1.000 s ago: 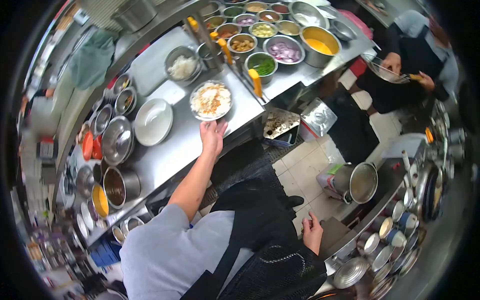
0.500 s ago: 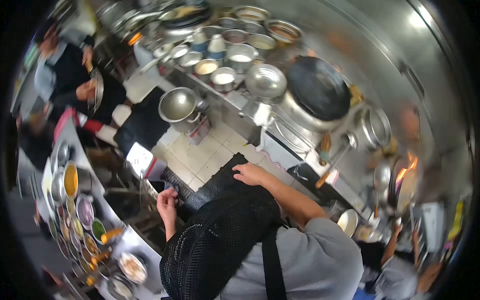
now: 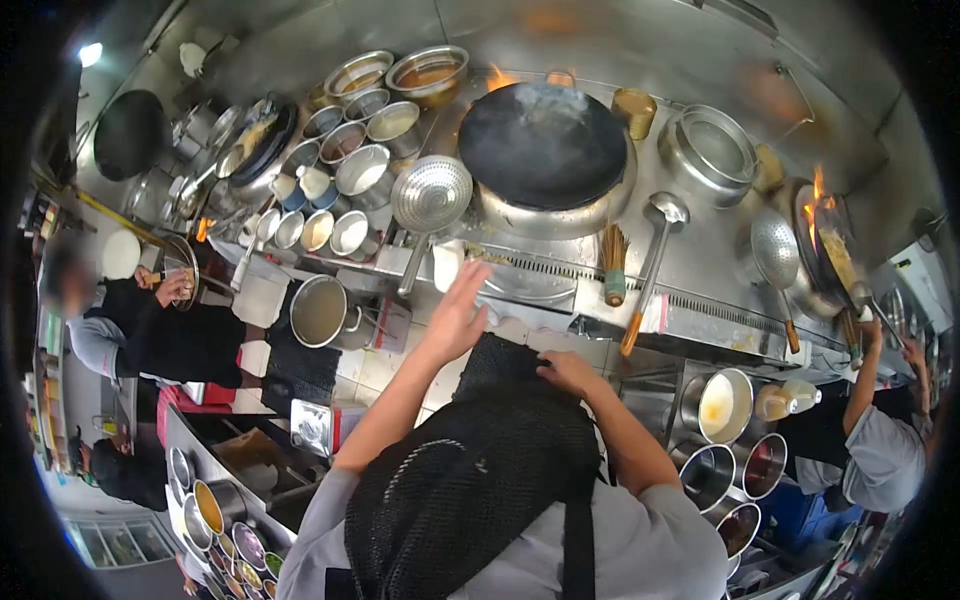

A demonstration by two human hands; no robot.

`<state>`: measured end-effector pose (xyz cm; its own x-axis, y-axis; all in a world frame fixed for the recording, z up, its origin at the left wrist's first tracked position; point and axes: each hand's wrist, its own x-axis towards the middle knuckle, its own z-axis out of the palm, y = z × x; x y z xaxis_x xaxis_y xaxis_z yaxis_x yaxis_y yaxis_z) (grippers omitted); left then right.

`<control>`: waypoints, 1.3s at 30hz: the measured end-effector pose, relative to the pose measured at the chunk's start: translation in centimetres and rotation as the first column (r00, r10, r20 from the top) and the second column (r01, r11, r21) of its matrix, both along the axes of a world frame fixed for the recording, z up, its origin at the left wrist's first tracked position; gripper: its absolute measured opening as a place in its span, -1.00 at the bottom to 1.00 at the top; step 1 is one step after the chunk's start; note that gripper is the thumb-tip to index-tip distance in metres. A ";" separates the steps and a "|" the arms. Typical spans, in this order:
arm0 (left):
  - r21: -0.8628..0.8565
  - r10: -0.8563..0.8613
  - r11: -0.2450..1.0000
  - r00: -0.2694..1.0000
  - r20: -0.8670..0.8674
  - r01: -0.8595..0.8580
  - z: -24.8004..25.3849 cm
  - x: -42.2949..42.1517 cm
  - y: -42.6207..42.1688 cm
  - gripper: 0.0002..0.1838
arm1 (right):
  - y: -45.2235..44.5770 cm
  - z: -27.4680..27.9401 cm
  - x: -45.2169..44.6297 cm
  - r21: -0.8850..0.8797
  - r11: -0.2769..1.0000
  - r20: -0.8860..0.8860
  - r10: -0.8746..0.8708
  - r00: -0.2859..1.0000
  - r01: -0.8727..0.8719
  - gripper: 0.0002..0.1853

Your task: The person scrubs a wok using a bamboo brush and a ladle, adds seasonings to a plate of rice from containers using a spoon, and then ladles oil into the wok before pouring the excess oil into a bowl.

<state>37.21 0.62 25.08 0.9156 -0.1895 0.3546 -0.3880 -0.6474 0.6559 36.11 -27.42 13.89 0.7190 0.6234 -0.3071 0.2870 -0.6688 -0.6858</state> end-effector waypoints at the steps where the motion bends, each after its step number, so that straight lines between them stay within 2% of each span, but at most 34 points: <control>1: 0.034 -0.054 0.998 0.998 0.023 0.053 0.4 3.0 -1.7 -0.24 | -1.1 0.8 0.7 0.009 0.997 -0.044 -0.074 0.996 0.074 -0.54; 2: 0.092 -0.076 0.993 0.996 0.050 0.072 0.0 6.2 -3.2 -0.20 | -2.0 1.5 1.3 0.015 0.989 -0.089 -0.143 0.986 0.145 -0.55; 4: 0.163 -0.091 0.984 0.993 0.078 0.078 -1.8 11.5 -5.5 -0.16 | -3.8 2.8 2.5 0.023 0.981 -0.070 -0.192 0.979 0.194 -0.56; 6: 0.326 -0.056 0.944 0.998 0.008 0.050 -3.7 15.9 -7.3 -0.10 | -5.6 4.2 3.8 0.029 0.971 -0.049 -0.235 0.971 0.236 -0.56; 8: 0.373 -0.027 0.927 0.998 -0.057 0.047 -7.7 18.9 -7.9 -0.03 | -7.8 5.4 4.2 0.106 0.910 -0.069 -0.394 0.916 0.400 -0.58; 9: 0.477 0.007 0.879 1.000 0.015 -0.013 -10.2 19.7 -8.2 0.00 | -9.1 5.4 3.9 0.108 0.913 -0.071 -0.389 0.919 0.394 -0.58; 10: 0.570 0.040 0.817 0.995 0.096 -0.088 -11.3 20.2 -8.6 0.03 | -10.5 5.2 3.8 0.117 0.881 -0.052 -0.456 0.889 0.458 -0.59; 13: 0.480 -0.014 0.877 0.999 -0.031 0.027 -11.2 20.4 -9.0 0.11 | -13.5 4.7 3.7 0.151 0.837 0.001 -0.532 0.847 0.526 -0.60; 16: 0.445 0.034 0.895 0.997 -0.065 -0.001 -11.4 21.0 -9.3 0.15 | -14.6 6.3 4.1 0.137 0.840 -0.041 -0.525 0.850 0.526 -0.58; 18: 0.403 0.010 0.911 0.970 -0.244 0.092 -11.2 21.6 -9.6 0.18 | -15.1 6.9 4.5 0.070 0.842 -0.037 -0.533 0.845 0.534 -0.60; 19: 0.401 0.021 0.913 0.973 -0.230 0.075 -11.2 21.8 -9.5 0.18 | -15.3 6.5 4.6 0.076 0.849 -0.023 -0.523 0.852 0.523 -0.60; 21: 0.462 0.068 0.881 0.942 -0.330 0.099 -11.5 22.3 -9.8 0.20 | -15.7 5.6 5.2 0.148 0.784 -0.104 -0.593 0.798 0.602 -0.62; 25: 0.412 0.073 0.907 0.930 -0.361 0.089 -10.5 21.8 -9.7 0.20 | -15.2 7.5 6.3 0.109 0.803 -0.118 -0.575 0.809 0.586 -0.62; 27: 0.305 0.002 0.946 0.939 -0.345 0.110 -10.9 21.8 -8.8 0.13 | -15.6 6.7 7.0 0.077 0.845 -0.074 -0.524 0.848 0.529 -0.61; 28: 0.297 0.026 0.951 0.940 -0.341 0.081 -11.6 22.0 -8.2 0.13 | -15.7 6.2 7.3 0.049 0.871 -0.044 -0.488 0.872 0.490 -0.60; 30: 0.136 -0.086 0.981 0.940 -0.331 0.137 -14.3 23.8 -7.3 0.06 | -15.1 6.8 8.0 0.012 0.890 -0.043 -0.455 0.890 0.455 -0.60; 32: 0.075 -0.046 0.995 0.953 -0.301 0.072 -14.3 23.9 -6.8 0.01 | -14.6 6.5 8.4 0.046 0.898 -0.022 -0.437 0.899 0.437 -0.62; 33: -0.011 -0.010 1.000 0.965 -0.264 0.007 -14.4 23.6 -6.5 -0.07 | -14.4 5.9 8.6 0.039 0.907 -0.011 -0.420 0.907 0.420 -0.62; 34: -0.101 0.033 0.993 0.972 -0.231 -0.058 -13.9 23.0 -6.0 -0.15 | -14.2 4.9 8.8 0.097 0.904 -0.014 -0.418 0.909 0.417 -0.62; 35: -0.112 0.054 0.990 0.972 -0.230 -0.082 -13.5 22.0 -5.3 -0.15 | -13.7 4.4 9.0 0.152 0.899 -0.021 -0.412 0.911 0.410 -0.63; 37: -0.439 -0.015 0.889 0.951 -0.309 -0.129 -12.8 19.2 -3.7 -0.51 | -12.3 4.1 8.9 0.126 0.927 0.002 -0.357 0.934 0.354 -0.63; 38: -0.447 0.003 0.882 0.949 -0.314 -0.150 -12.2 17.3 -3.0 -0.51 | -11.6 4.1 8.7 0.111 0.940 0.021 -0.326 0.945 0.322 -0.64; 39: -0.546 0.005 0.802 0.917 -0.398 -0.241 -11.9 15.1 -2.2 -0.66 | -10.6 4.7 8.3 0.101 0.933 -0.036 -0.344 0.938 0.346 -0.63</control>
